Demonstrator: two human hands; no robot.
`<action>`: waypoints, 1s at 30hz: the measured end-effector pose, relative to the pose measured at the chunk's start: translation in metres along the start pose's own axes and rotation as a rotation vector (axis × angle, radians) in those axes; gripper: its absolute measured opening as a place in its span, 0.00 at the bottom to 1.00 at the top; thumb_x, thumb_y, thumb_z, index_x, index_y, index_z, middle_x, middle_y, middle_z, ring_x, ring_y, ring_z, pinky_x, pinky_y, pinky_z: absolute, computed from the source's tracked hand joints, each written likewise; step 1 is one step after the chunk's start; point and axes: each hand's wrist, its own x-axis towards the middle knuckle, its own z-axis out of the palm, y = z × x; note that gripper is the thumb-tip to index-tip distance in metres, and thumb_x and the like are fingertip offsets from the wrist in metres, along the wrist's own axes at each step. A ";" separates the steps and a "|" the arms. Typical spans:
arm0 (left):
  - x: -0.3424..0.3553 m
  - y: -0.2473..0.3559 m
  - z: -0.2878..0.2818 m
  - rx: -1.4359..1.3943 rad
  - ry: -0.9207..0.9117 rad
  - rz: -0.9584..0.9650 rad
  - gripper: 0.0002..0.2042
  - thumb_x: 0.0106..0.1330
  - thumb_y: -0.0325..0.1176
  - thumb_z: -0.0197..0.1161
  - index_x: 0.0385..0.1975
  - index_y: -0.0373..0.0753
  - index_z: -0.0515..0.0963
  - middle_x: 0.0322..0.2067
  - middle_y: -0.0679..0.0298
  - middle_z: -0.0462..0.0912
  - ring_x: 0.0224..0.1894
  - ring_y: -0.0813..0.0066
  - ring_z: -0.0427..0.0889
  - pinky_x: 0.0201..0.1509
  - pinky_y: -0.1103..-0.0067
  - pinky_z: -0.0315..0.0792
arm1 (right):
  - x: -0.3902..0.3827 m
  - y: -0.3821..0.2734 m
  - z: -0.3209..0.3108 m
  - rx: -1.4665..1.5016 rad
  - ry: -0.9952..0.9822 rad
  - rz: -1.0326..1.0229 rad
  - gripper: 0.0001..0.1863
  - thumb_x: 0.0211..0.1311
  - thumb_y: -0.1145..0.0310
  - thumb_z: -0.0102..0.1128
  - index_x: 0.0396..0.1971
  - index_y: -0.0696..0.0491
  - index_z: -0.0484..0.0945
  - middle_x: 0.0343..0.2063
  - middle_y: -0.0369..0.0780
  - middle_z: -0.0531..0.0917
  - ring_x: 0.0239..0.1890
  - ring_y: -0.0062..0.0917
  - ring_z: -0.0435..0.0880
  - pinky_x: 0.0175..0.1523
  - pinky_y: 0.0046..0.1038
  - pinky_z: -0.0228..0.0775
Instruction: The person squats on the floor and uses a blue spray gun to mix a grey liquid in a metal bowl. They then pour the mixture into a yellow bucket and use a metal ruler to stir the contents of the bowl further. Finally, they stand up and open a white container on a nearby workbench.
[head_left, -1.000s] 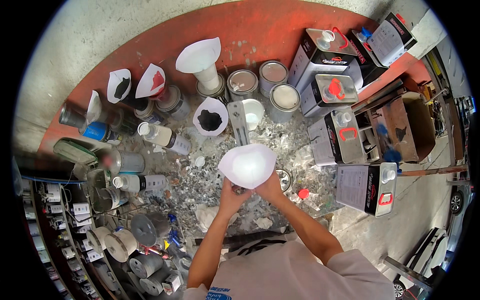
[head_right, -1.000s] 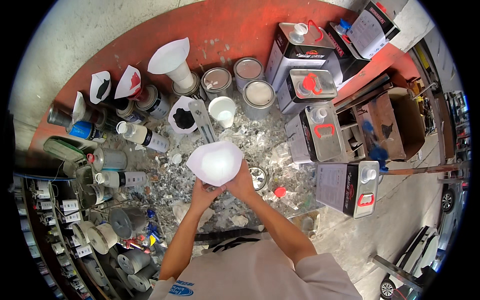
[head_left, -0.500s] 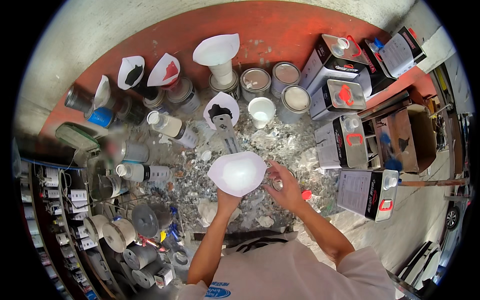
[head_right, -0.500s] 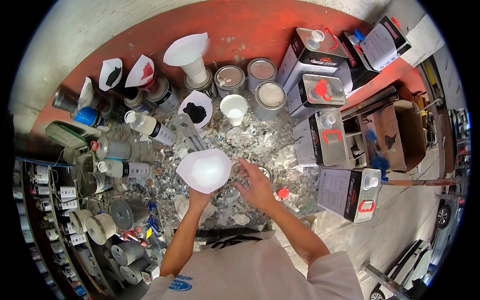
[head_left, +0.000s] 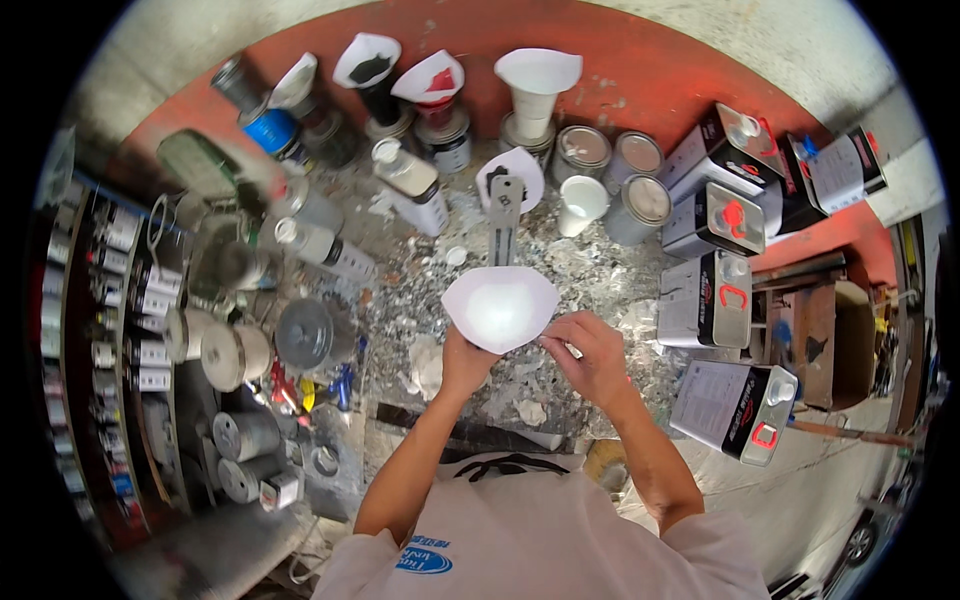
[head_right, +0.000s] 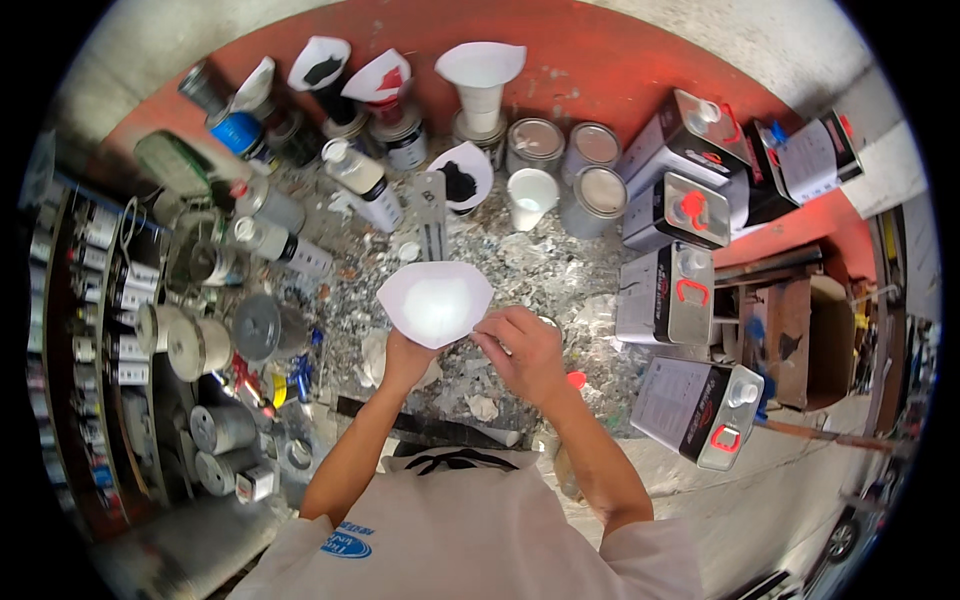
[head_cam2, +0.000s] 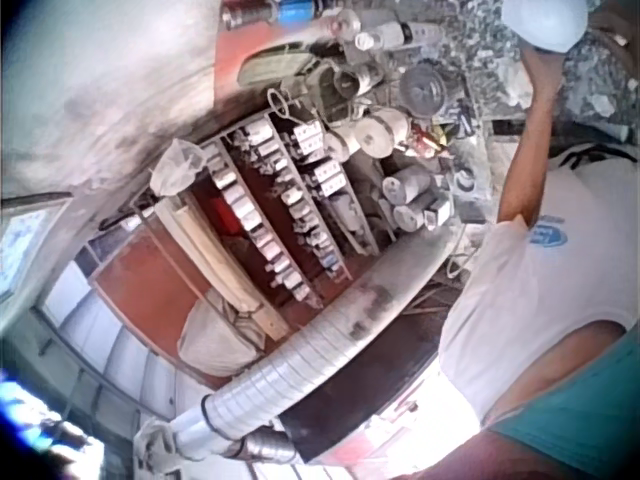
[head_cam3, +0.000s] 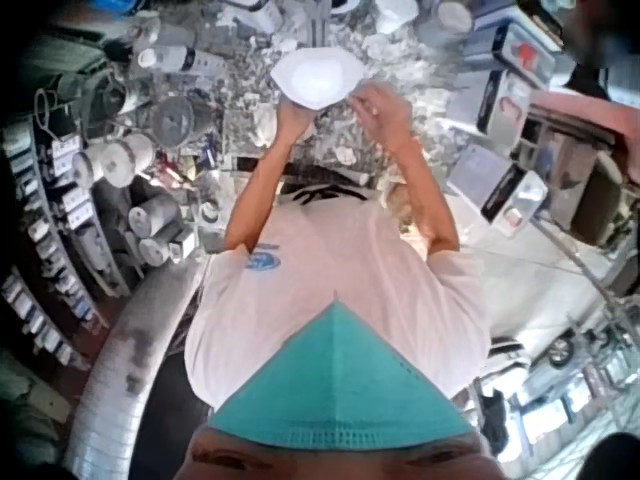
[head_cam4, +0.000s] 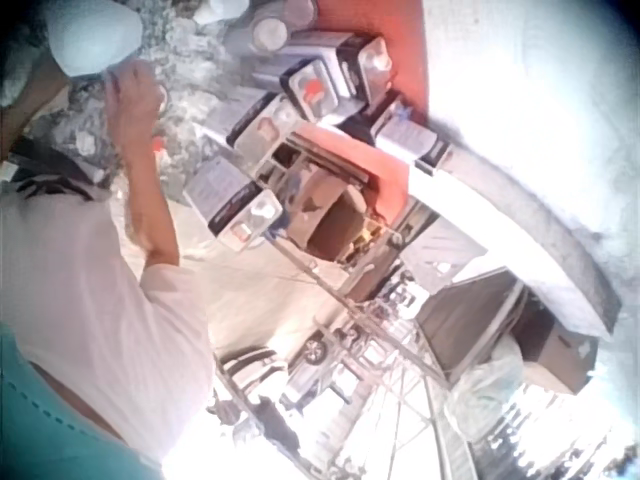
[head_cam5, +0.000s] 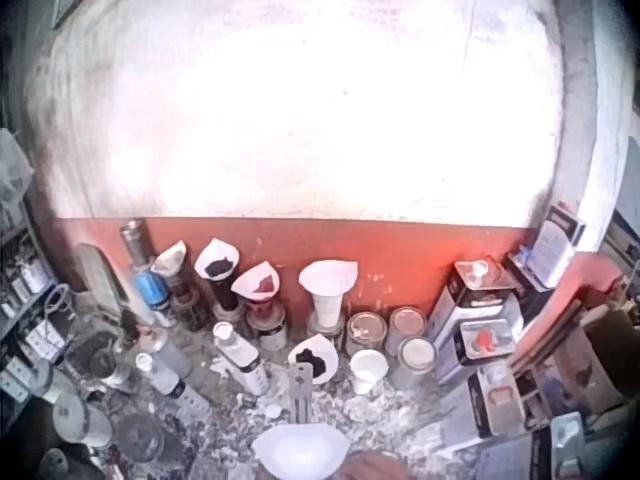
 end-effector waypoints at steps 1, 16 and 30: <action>-0.005 -0.007 -0.002 -0.004 0.030 0.016 0.23 0.50 0.24 0.75 0.48 0.32 0.77 0.45 0.59 0.84 0.48 0.71 0.82 0.52 0.74 0.74 | 0.003 -0.004 -0.001 -0.001 -0.026 -0.009 0.11 0.49 0.72 0.73 0.33 0.49 0.83 0.30 0.36 0.82 0.29 0.30 0.82 0.31 0.28 0.77; -0.081 0.009 -0.036 0.014 0.147 -0.014 0.25 0.46 0.26 0.78 0.47 0.34 0.79 0.44 0.61 0.85 0.46 0.71 0.84 0.48 0.74 0.76 | -0.022 -0.047 0.042 0.029 -0.089 -0.149 0.09 0.48 0.74 0.73 0.30 0.52 0.82 0.27 0.39 0.80 0.29 0.32 0.82 0.30 0.31 0.74; -0.189 -0.020 -0.148 0.013 0.435 -0.007 0.37 0.44 0.30 0.78 0.58 0.35 0.70 0.53 0.53 0.75 0.53 0.54 0.77 0.54 0.66 0.77 | -0.049 -0.186 0.114 0.210 -0.148 -0.120 0.07 0.53 0.77 0.71 0.29 0.56 0.80 0.24 0.40 0.79 0.24 0.25 0.78 0.29 0.23 0.70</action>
